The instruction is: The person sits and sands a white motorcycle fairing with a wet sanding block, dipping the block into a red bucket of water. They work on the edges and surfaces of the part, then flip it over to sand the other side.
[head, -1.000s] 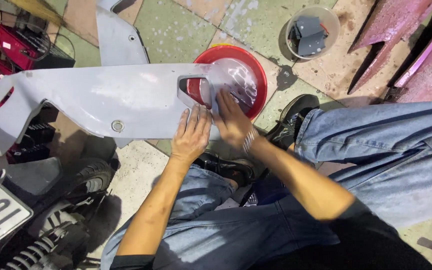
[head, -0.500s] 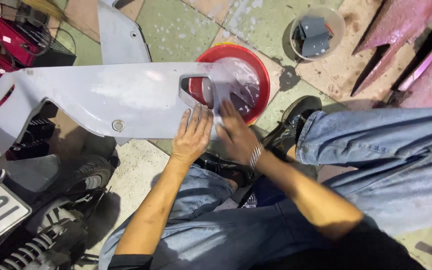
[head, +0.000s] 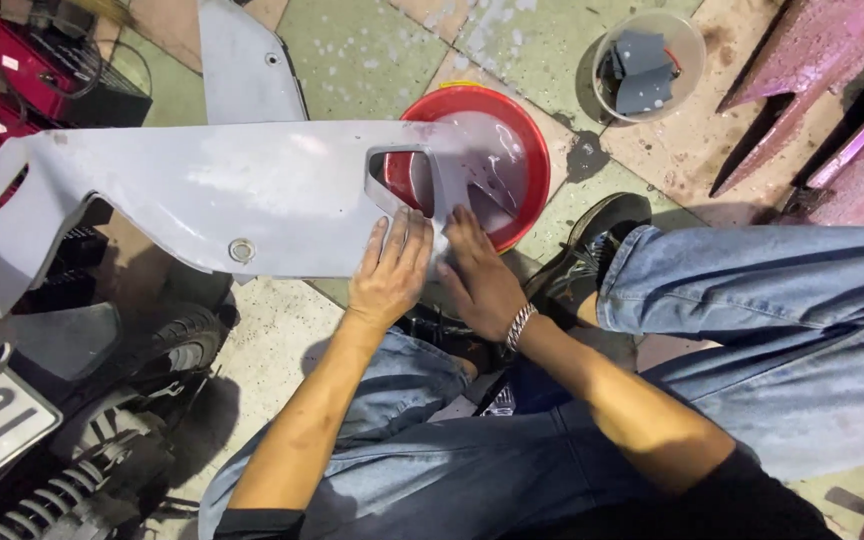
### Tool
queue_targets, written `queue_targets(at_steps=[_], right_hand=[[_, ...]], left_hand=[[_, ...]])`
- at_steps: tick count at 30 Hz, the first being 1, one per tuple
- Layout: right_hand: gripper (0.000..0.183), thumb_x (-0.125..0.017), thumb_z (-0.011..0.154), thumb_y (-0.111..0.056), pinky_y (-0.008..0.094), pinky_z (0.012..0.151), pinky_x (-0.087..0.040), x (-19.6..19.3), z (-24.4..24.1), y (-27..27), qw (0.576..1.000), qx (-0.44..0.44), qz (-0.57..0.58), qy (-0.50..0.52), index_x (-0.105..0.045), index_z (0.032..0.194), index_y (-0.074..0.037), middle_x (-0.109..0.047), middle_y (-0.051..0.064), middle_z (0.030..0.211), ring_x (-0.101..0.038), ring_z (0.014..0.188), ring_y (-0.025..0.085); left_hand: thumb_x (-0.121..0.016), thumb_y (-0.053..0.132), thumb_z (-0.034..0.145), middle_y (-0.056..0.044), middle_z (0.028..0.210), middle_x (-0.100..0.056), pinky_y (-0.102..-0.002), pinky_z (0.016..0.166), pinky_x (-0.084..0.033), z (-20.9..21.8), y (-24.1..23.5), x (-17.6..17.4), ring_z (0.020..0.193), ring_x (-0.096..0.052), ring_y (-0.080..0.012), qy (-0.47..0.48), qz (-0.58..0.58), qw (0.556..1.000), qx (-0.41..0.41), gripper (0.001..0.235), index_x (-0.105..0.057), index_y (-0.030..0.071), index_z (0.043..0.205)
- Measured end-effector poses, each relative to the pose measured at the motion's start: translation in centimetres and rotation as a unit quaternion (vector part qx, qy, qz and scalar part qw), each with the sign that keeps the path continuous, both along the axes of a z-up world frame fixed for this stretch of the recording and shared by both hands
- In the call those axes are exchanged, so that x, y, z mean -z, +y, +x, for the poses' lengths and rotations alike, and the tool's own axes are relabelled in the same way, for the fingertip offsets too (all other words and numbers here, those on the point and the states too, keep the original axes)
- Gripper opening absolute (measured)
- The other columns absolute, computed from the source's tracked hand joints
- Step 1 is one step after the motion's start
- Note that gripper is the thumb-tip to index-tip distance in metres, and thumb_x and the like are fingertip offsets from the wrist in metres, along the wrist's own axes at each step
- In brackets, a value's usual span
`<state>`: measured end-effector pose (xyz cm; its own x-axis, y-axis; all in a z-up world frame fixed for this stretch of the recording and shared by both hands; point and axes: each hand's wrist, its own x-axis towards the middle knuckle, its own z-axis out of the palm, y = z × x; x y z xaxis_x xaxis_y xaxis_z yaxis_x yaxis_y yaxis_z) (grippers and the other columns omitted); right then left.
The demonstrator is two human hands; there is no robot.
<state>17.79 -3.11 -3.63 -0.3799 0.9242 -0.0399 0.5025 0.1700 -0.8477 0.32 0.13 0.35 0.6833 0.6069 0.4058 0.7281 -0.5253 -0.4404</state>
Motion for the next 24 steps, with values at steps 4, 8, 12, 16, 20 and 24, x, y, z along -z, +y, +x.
queue_targets(at_steps=[4,8,12,16,20,24], right_hand=[[0.066,-0.041,0.110,-0.039,0.055,0.123,-0.025,3.7,-1.5,4.3,0.999,0.029,0.001,-0.018,-0.026,0.161,0.001,-0.025,0.029,0.164,-0.024,0.152,0.045],[0.065,-0.044,0.110,-0.038,0.053,0.123,-0.027,5.7,-1.9,6.3,0.998,0.053,0.024,-0.025,-0.032,0.158,0.003,-0.031,0.033,0.160,-0.030,0.149,0.047],[0.068,-0.049,0.107,-0.035,0.059,0.118,-0.031,0.2,0.2,0.9,0.999,0.012,0.028,-0.012,-0.028,0.158,0.004,-0.029,0.034,0.160,-0.029,0.147,0.052],[0.068,-0.048,0.107,-0.034,0.058,0.120,-0.028,2.0,-0.6,2.6,0.999,0.005,0.022,-0.023,-0.028,0.158,0.006,-0.027,0.033,0.162,-0.026,0.149,0.051],[0.069,-0.049,0.108,-0.036,0.060,0.120,-0.030,5.2,-2.0,6.9,0.998,0.036,0.050,-0.024,-0.029,0.156,0.008,-0.031,0.039,0.157,-0.030,0.147,0.054],[0.065,-0.051,0.106,-0.030,0.057,0.119,-0.031,1.8,-1.1,2.1,0.999,0.037,0.039,0.002,-0.033,0.155,0.008,-0.031,0.034,0.160,-0.029,0.148,0.050]], left_hand=[[-0.039,0.013,0.106,-0.006,0.119,-0.071,-0.041,0.113,-0.046,-0.3,-0.2,0.5,0.120,-0.066,-0.0220,-0.005,-0.013,1.000,-0.001,0.032,-0.070,0.012,0.115],[-0.040,0.013,0.106,-0.008,0.118,-0.071,-0.041,0.112,-0.046,0.0,-0.3,0.1,0.119,-0.067,-0.0229,-0.004,-0.006,1.000,0.007,0.031,-0.070,0.011,0.114],[-0.041,0.012,0.105,-0.007,0.118,-0.071,-0.041,0.112,-0.047,0.1,-0.1,-0.1,0.119,-0.067,-0.0221,0.010,-0.006,1.000,0.000,0.031,-0.070,0.011,0.115],[-0.041,0.013,0.105,-0.006,0.117,-0.071,-0.040,0.111,-0.047,0.0,0.3,-0.1,0.117,-0.067,-0.0216,-0.001,-0.006,1.000,-0.001,0.031,-0.071,0.012,0.113],[-0.042,0.014,0.105,-0.006,0.116,-0.072,-0.040,0.112,-0.047,-0.1,0.2,0.4,0.117,-0.068,-0.0215,-0.001,0.009,1.000,0.006,0.031,-0.072,0.012,0.111],[-0.041,0.011,0.105,-0.008,0.117,-0.072,-0.040,0.110,-0.048,0.3,0.0,-0.5,0.116,-0.068,-0.0227,-0.012,0.002,1.000,0.011,0.032,-0.072,0.010,0.110]])
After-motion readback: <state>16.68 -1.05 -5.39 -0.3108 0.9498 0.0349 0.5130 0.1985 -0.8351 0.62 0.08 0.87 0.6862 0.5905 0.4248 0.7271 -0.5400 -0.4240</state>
